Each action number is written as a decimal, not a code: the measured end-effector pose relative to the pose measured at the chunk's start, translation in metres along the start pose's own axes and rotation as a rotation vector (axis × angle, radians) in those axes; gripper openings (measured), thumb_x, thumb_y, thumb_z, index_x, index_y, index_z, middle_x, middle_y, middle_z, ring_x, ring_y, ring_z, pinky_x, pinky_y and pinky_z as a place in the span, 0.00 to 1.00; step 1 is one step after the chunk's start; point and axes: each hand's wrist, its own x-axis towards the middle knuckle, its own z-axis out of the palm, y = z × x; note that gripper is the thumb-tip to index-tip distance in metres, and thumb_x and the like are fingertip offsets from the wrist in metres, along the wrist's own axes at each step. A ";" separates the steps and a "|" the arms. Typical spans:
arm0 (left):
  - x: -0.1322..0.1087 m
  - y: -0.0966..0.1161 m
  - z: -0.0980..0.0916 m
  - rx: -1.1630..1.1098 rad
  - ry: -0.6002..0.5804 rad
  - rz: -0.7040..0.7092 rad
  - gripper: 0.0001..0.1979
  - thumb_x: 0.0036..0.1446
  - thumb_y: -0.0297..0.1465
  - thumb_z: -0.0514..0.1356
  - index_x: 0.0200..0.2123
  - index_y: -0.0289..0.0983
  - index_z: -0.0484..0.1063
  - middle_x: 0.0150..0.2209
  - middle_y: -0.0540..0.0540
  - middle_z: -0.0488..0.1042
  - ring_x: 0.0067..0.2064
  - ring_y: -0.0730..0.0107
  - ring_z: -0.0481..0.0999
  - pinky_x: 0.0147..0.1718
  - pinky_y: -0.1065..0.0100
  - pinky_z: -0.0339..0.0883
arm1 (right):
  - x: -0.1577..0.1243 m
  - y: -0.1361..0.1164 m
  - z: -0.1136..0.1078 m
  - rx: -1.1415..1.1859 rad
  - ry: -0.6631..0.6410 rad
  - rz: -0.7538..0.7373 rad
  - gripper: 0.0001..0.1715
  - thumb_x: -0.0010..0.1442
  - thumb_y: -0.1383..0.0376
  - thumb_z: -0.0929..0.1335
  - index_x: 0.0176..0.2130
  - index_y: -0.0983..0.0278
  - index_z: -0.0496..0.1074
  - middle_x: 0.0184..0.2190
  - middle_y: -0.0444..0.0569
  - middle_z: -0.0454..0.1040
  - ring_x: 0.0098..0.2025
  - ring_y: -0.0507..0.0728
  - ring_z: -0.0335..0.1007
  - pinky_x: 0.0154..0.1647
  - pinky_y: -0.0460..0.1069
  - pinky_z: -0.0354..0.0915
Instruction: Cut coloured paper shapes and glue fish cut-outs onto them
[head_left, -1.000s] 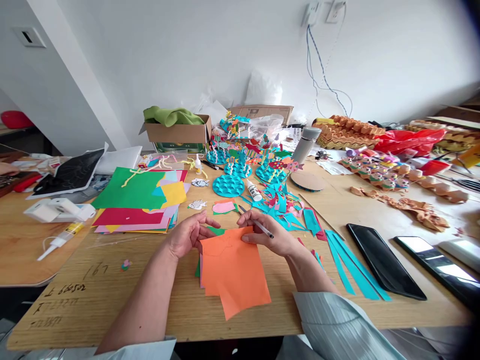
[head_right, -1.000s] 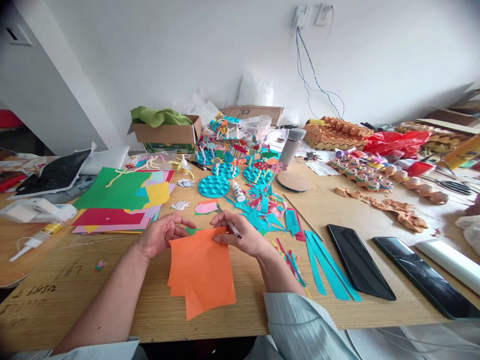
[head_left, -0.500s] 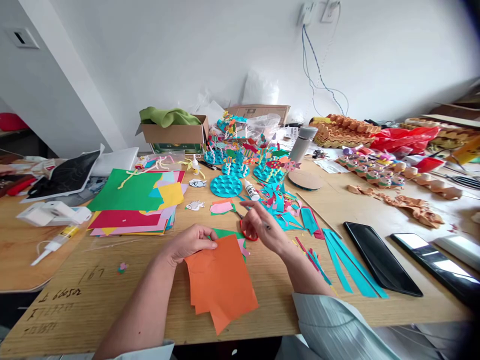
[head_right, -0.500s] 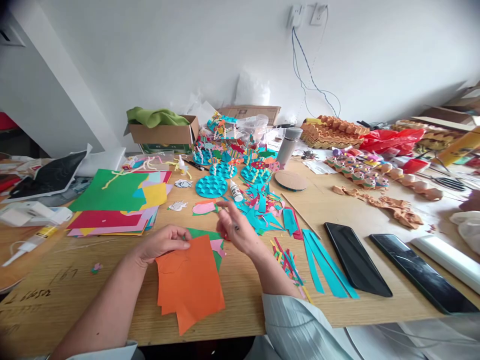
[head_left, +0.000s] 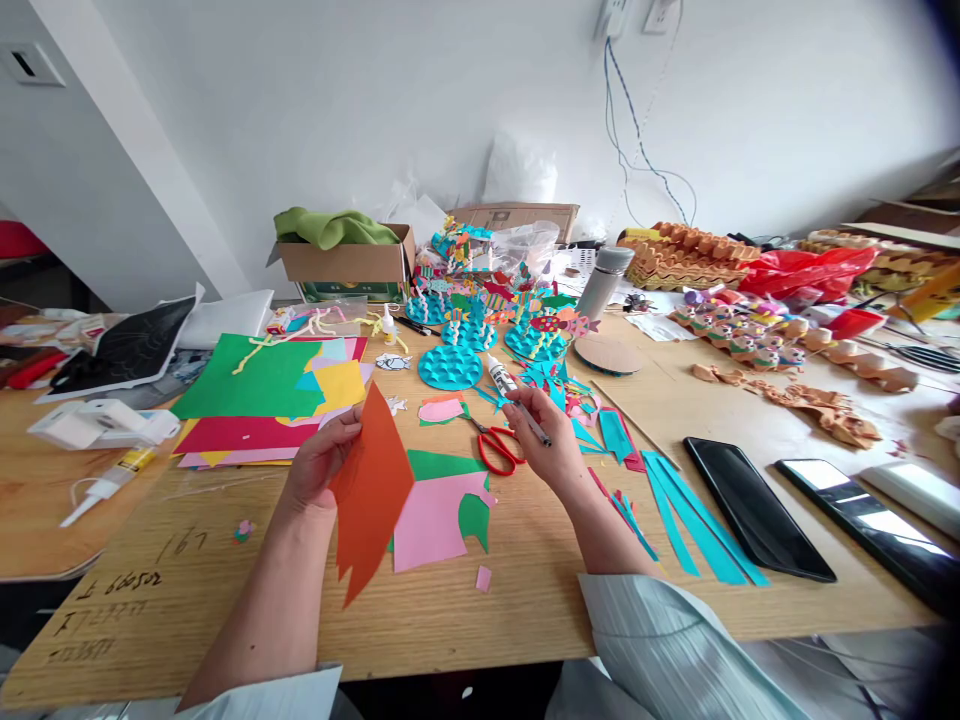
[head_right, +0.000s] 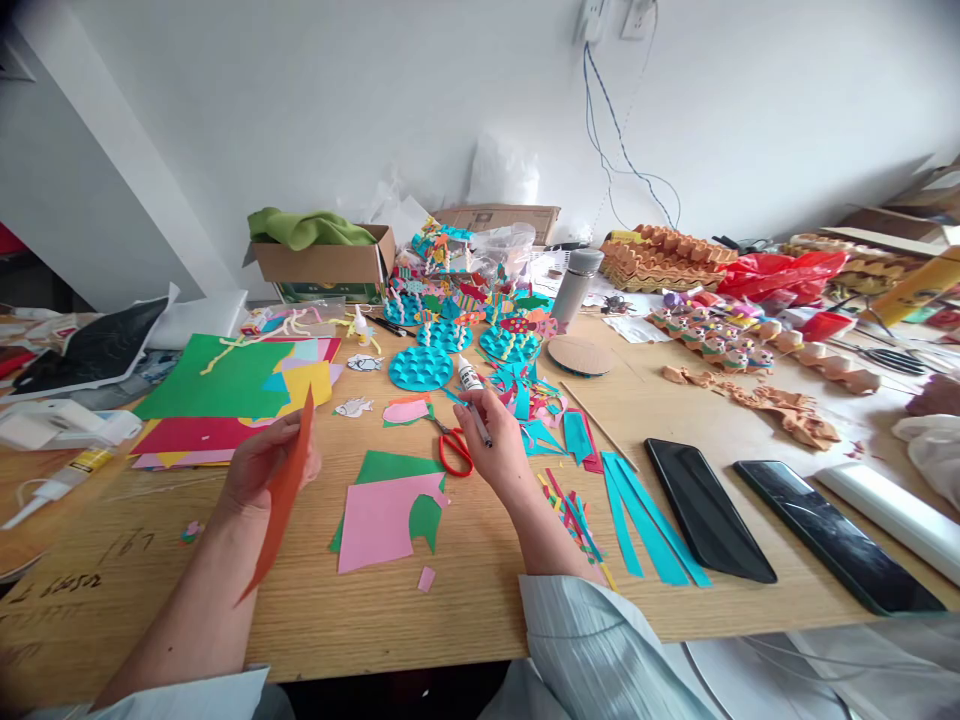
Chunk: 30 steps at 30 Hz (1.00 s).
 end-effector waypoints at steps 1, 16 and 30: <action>0.000 0.000 0.000 -0.023 0.017 0.017 0.10 0.39 0.34 0.65 0.27 0.38 0.70 0.20 0.51 0.74 0.20 0.72 0.71 0.21 0.70 0.65 | 0.000 0.000 0.000 -0.003 -0.002 -0.003 0.19 0.62 0.51 0.64 0.43 0.62 0.69 0.23 0.41 0.62 0.22 0.51 0.55 0.23 0.46 0.53; 0.004 -0.020 0.018 0.423 -0.217 -0.236 0.16 0.44 0.39 0.68 0.31 0.36 0.71 0.26 0.49 0.76 0.27 0.72 0.73 0.27 0.73 0.60 | -0.008 -0.014 0.013 0.373 -0.080 0.179 0.29 0.58 0.39 0.62 0.33 0.62 0.66 0.25 0.51 0.78 0.23 0.55 0.73 0.23 0.48 0.68; 0.011 -0.037 0.031 0.719 -0.287 -0.101 0.13 0.48 0.40 0.64 0.30 0.35 0.75 0.26 0.49 0.76 0.29 0.70 0.70 0.29 0.71 0.58 | -0.013 -0.008 0.015 0.140 -0.148 0.002 0.19 0.64 0.48 0.62 0.33 0.60 0.66 0.30 0.49 0.78 0.31 0.56 0.75 0.34 0.50 0.69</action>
